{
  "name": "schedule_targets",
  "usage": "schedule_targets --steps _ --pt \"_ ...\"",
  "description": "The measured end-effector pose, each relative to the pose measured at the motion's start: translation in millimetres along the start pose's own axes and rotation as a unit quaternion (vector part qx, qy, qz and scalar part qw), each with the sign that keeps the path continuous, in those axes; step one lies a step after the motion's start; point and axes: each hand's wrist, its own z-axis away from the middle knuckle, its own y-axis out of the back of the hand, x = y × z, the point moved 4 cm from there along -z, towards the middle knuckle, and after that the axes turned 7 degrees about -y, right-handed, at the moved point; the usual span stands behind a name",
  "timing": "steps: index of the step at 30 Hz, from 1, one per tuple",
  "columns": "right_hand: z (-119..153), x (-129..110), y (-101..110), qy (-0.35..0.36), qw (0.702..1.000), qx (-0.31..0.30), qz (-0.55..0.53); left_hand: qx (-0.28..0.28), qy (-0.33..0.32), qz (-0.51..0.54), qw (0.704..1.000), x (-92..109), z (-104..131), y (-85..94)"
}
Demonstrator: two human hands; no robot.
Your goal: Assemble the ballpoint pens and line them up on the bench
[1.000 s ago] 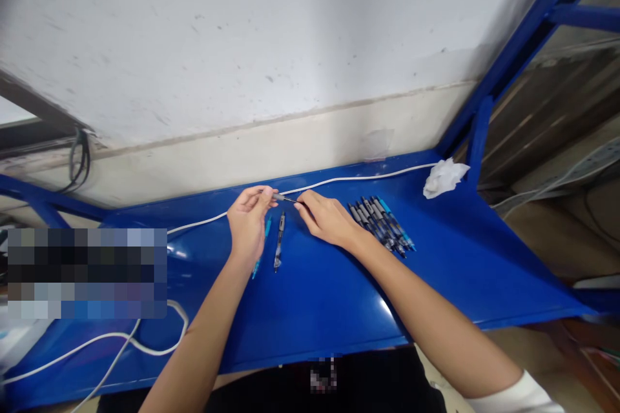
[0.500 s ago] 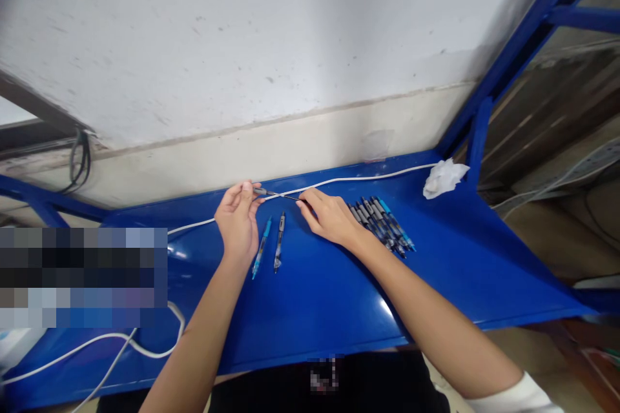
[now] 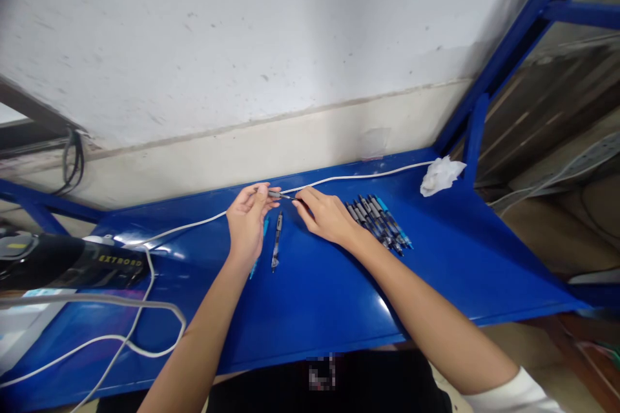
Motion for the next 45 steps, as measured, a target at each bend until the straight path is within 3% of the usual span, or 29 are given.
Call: schedule_targets --steps 9,18,27,34,40,45 --pt "0 0 -2 -0.006 1.0 -0.017 -0.006 -0.028 0.005 -0.033 0.999 3 7 -9.1" --pt "2 6 -9 -0.049 0.99 -0.007 -0.135 -0.095 0.002 -0.033 0.995 -7 15 -18.7" --pt "1 6 -9 -0.021 0.988 0.005 -0.15 -0.09 0.004 -0.044 0.995 -8 15 -16.3" --pt "2 3 -9 -0.031 0.995 -0.021 -0.088 -0.067 0.016 -0.051 0.996 -6 14 -15.4" --pt "4 4 -10 -0.05 0.99 -0.01 -0.128 -0.072 0.03 -0.052 0.996 -7 14 -15.5" --pt "2 1 -10 -0.014 0.996 -0.017 -0.086 -0.073 0.031 -0.048 0.996 -3 15 -16.4"
